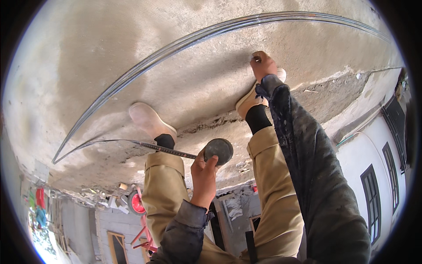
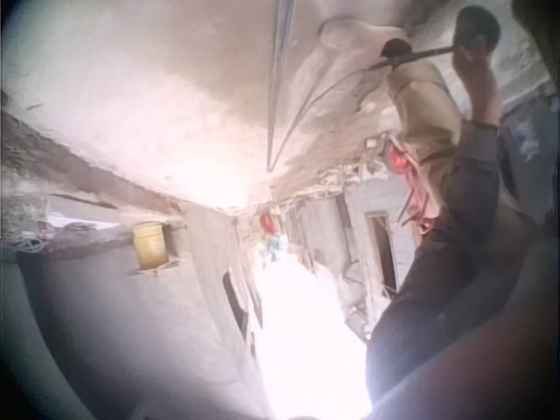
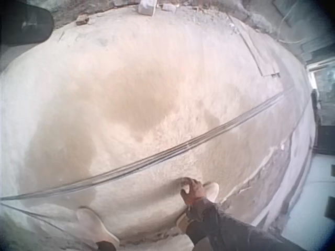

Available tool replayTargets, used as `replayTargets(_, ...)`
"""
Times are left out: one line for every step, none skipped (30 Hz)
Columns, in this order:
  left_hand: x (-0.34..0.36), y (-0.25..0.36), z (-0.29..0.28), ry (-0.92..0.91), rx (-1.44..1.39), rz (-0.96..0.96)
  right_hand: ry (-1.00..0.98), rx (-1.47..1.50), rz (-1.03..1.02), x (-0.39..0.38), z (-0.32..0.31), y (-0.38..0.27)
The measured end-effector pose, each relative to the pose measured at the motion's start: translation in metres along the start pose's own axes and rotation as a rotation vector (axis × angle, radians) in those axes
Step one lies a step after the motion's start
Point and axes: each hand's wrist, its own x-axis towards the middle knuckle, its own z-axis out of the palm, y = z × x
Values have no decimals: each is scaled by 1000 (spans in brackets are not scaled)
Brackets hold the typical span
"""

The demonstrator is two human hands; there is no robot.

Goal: The person measures metal rods with a tape measure, marks a spot with a piece of stone, and then cuts a bundle of three metal rods using a power angle grinder.

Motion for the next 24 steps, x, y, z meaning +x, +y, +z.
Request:
replayTargets(-2, 6, -1, 4, -10, -3, -24, -61, -136, -13, 8, -1)
replayTargets(4, 7, -4, 31, -14, -43, -44, -150, -130, -37, 19, -12)
replayTargets(2, 9, -8, 45, -16, -52, -39, -229, -144, -64, 21, -34)
replayTargets(-3, 13, -14, -34, 27, -42, -163, -127, -137, -84, 21, -45)
replayTargets(-11, 12, -15, -79, 35, -52, -328, -36, -114, -105, 20, -57)
replayTargets(-17, 12, -13, -135, 48, -61, -483, 50, -68, -124, 18, -61)
replayTargets(-24, 15, -18, -161, 53, -52, -847, 26, 94, -147, 13, -89)
replayTargets(-39, 19, -9, -176, 100, -91, -1117, 178, 91, -164, 3, -92)
replayTargets(-52, 15, -7, -213, 145, -90, -1391, 327, 116, -181, -7, -97)
replayTargets(-65, 9, -8, -291, 190, -63, -1463, 575, 574, -210, -17, -92)
replayTargets(-81, 5, -19, -329, 220, -29, -1690, 813, 650, -224, -42, -107)
replayTargets(-109, 15, -9, -386, 215, -24, -1864, 972, 723, -239, -58, -108)
replayTargets(-138, 22, 3, -445, 207, -16, -1752, 991, 822, -261, -86, -102)
replayTargets(-162, 25, -5, -474, 249, 25, -1817, 1053, 757, -275, -119, -123)
replayTargets(-190, 31, -11, -508, 302, 88, -1769, 1013, 795, -291, -161, -146)
replayTargets(-213, 35, -18, -603, 294, 95, -1837, 1122, 751, -310, -187, -153)
replayTargets(-246, 42, -30, -673, 269, 132, -1813, 1136, 573, -332, -239, -211)
replayTargets(-276, 51, -32, -697, 363, 216, -1814, 1075, 523, -352, -266, -225)
replayTargets(-301, 57, -33, -683, 462, 298, -1702, 1096, 563, -375, -279, -231)
replayTargets(-314, 44, -38, -674, 498, 456, -1639, 1069, 505, -394, -292, -242)
replayTargets(-316, 37, -38, -643, 557, 606, -1587, 1059, 435, -405, -307, -255)
replayTargets(-339, 52, -33, -615, 638, 625, -1578, 1031, 368, -418, -328, -280)
replayTargets(-363, 61, -29, -567, 699, 659, -1558, 1008, 292, -434, -351, -302)
replayTargets(-370, 67, -27, -563, 723, 707, -1562, 966, 196, -438, -350, -308)
